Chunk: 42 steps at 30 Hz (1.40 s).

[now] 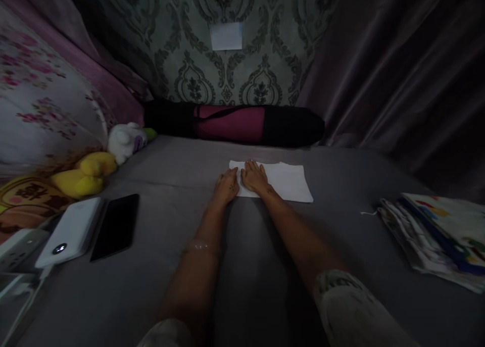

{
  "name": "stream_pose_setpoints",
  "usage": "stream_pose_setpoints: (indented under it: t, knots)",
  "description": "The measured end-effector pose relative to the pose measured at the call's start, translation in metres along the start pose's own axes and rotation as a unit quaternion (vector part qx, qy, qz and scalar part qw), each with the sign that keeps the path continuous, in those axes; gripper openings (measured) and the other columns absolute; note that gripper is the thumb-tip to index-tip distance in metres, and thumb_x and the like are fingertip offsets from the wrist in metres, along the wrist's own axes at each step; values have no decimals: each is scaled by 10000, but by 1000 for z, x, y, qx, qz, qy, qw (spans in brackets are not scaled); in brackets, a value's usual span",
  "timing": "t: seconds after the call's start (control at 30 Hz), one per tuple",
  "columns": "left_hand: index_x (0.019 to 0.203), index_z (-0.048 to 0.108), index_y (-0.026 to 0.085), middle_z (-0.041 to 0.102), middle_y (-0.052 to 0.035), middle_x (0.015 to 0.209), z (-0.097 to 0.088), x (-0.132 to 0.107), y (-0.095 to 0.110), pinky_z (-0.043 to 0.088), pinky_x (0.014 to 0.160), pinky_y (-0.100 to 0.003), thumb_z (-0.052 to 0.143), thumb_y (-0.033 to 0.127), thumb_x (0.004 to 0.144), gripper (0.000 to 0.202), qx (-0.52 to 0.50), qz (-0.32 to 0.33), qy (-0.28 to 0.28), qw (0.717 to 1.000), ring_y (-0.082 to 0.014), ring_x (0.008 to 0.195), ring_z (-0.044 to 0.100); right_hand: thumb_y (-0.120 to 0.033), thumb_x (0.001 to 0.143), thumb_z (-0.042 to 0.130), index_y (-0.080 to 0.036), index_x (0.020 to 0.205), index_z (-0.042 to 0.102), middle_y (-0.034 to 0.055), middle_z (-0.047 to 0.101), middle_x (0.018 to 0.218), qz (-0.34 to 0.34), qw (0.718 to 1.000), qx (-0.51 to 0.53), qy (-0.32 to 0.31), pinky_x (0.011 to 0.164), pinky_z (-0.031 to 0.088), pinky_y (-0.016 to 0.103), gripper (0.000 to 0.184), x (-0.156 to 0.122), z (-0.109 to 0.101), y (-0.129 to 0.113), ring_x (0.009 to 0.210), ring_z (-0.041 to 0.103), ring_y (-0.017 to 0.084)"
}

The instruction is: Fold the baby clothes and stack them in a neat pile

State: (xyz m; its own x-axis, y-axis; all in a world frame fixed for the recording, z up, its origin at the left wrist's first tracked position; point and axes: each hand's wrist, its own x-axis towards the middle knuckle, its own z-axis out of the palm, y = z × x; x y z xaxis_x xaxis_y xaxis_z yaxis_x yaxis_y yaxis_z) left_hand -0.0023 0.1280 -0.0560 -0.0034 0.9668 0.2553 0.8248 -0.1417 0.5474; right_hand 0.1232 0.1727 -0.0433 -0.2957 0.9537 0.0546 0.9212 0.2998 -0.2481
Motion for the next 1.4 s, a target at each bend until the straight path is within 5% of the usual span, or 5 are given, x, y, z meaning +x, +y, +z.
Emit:
stream_pose_setpoints:
  t: [0.47, 0.67, 1.0, 1.2, 1.4]
  knots:
    - [1397, 449, 142, 510, -157, 1424, 0, 1, 2, 290, 1141, -495, 315, 67, 897, 523, 33, 26, -4, 999, -247, 1381, 402, -385, 1006, 143, -77, 1515, 264, 113, 224, 1594, 64, 996, 59, 10, 1183, 101, 432, 607, -7, -31, 27, 1472, 159, 229]
    - [1414, 434, 162, 472, -117, 1467, 0, -2, 7, 246, 1175, -456, 329, 80, 913, 519, 59, 24, -46, 997, -215, 1407, 362, -367, 999, 184, -17, 1483, 312, 150, 283, 1567, 95, 995, -28, 32, 1179, 97, 457, 610, -19, -22, 63, 1458, 186, 258]
    - [1422, 437, 183, 486, -104, 1458, 1, -4, 3, 273, 1162, -463, 343, 60, 884, 560, 101, 41, -58, 992, -217, 1392, 388, -377, 999, 159, -58, 1486, 315, 135, 270, 1576, 96, 995, 32, 25, 1181, 116, 449, 603, -19, -24, 67, 1462, 187, 246]
    - [1419, 438, 149, 490, -123, 1451, -1, -3, 8, 269, 1164, -474, 340, 56, 871, 565, 92, 47, -69, 992, -239, 1394, 383, -324, 987, 159, -33, 1487, 283, 165, 273, 1569, 130, 984, 25, 123, 1179, 117, 434, 592, -31, -36, 89, 1457, 198, 241]
    - [1402, 452, 160, 499, -113, 1445, -2, -5, 8, 278, 1157, -487, 334, 50, 863, 563, 92, 48, -73, 992, -245, 1390, 388, -383, 993, 172, 0, 1475, 301, 192, 253, 1569, 188, 981, -1, 58, 1174, 89, 482, 629, -41, -28, 105, 1466, 144, 290]
